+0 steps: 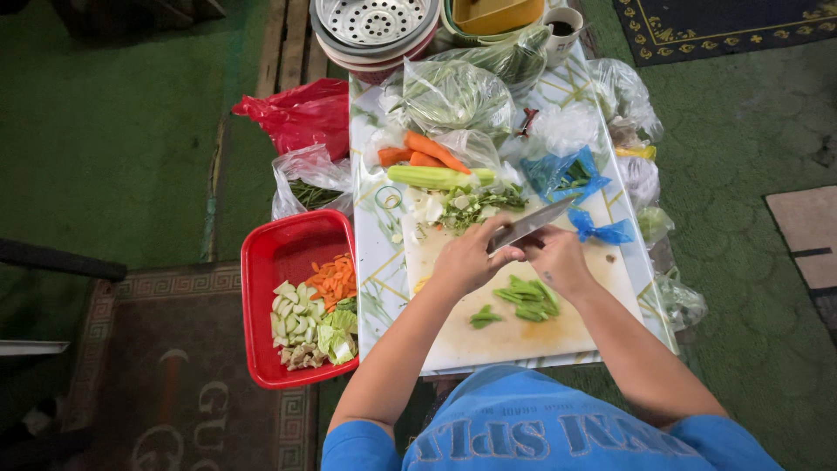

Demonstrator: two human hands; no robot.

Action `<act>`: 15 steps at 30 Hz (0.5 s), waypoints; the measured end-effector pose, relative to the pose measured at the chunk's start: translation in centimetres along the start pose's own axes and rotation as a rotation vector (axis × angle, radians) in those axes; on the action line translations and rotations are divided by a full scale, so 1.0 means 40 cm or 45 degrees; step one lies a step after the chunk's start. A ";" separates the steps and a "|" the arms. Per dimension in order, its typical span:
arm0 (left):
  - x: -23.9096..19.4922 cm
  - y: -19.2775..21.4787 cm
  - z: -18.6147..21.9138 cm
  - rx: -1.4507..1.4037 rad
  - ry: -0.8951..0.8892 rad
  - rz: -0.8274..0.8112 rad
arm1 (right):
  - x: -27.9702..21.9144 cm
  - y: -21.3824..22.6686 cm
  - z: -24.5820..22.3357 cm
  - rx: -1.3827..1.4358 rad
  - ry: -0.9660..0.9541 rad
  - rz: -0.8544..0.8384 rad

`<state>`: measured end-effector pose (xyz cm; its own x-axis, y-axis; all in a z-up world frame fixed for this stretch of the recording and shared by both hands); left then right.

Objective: The person chops green vegetables on a cutting board using a knife. The chopped pieces are placed into a red tray alongside previously chopped carrots and other vegetables. A second person briefly appears and handles a plastic bag of vegetables.

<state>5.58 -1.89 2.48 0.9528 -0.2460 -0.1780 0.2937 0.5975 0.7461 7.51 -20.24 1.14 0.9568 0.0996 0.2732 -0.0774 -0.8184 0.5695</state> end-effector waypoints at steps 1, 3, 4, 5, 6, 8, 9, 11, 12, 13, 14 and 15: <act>-0.001 -0.002 -0.002 -0.003 0.001 0.001 | 0.002 0.001 -0.014 -0.002 0.001 -0.002; -0.004 0.002 -0.005 -0.071 -0.009 0.035 | 0.006 0.017 -0.075 -0.020 0.172 0.073; -0.009 0.007 0.001 -0.072 -0.010 0.036 | 0.011 0.006 -0.059 -0.021 0.173 0.073; -0.015 0.013 0.004 -0.082 0.009 0.044 | 0.004 0.010 -0.096 -0.137 0.436 0.166; -0.020 0.019 0.008 -0.093 0.027 0.051 | -0.013 0.008 -0.130 -0.254 0.698 0.261; -0.007 0.007 -0.005 -0.106 0.057 0.053 | -0.040 0.000 -0.182 -0.410 0.788 0.349; 0.000 0.002 -0.016 -0.119 0.086 0.058 | -0.060 -0.005 -0.217 -0.568 0.880 0.436; 0.020 -0.013 -0.031 -0.208 0.151 0.037 | -0.058 0.007 -0.272 -0.468 0.914 0.432; 0.029 -0.024 -0.044 -0.298 0.215 0.017 | -0.059 0.016 -0.301 -0.370 0.948 0.427; 0.049 -0.033 -0.066 -0.298 0.218 0.017 | -0.067 0.018 -0.295 -0.368 0.947 0.425; 0.067 -0.041 -0.099 -0.397 0.270 0.039 | -0.031 0.035 -0.210 0.022 0.527 0.366; 0.086 -0.048 -0.129 -0.493 0.319 0.061 | -0.020 0.023 -0.115 0.400 0.099 0.300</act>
<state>8.70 0.05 -2.86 0.9413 -0.0477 -0.3341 0.2105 0.8566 0.4710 5.39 -18.48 5.01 0.8980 -0.0785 0.4330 -0.1909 -0.9560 0.2226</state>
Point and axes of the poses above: each hand's wrist, its own x-axis towards the middle knuckle, its own y-axis out of the back of the hand, z = x × y, the point moved 10 cm from there along x, towards the middle knuckle, and after that the axes turned 4 degrees about y, right-handed, at the moved point
